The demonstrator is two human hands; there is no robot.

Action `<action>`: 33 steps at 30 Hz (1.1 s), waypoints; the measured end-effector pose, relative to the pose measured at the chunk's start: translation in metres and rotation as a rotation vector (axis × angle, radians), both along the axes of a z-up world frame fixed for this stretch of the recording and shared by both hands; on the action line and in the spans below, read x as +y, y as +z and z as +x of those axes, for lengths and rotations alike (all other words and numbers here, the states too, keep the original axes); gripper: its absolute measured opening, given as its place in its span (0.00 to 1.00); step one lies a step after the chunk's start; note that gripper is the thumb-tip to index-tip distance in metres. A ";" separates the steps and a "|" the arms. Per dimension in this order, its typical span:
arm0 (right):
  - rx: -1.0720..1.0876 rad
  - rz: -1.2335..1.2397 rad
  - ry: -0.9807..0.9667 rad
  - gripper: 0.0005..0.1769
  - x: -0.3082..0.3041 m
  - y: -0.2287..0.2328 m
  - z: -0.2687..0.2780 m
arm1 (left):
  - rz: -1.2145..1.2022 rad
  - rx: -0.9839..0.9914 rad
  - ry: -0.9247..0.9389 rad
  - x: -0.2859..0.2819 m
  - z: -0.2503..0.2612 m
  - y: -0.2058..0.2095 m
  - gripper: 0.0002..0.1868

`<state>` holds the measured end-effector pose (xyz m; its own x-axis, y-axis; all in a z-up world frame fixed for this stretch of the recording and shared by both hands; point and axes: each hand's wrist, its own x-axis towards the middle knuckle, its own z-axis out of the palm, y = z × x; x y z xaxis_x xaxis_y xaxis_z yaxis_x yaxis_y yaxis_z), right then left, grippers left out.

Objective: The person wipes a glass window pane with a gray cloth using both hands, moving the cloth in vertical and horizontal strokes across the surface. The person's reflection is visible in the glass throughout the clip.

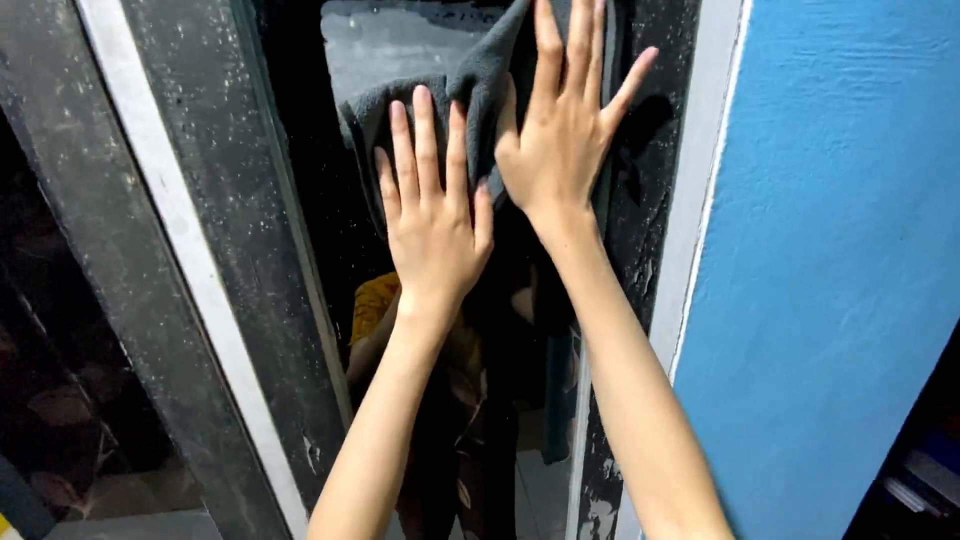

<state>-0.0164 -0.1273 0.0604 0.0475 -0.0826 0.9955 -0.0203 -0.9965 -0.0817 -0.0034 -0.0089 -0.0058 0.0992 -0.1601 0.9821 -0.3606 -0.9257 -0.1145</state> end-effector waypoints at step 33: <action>-0.055 -0.067 -0.006 0.47 0.001 -0.047 0.026 | -0.047 -0.173 -0.060 0.029 0.024 -0.032 0.32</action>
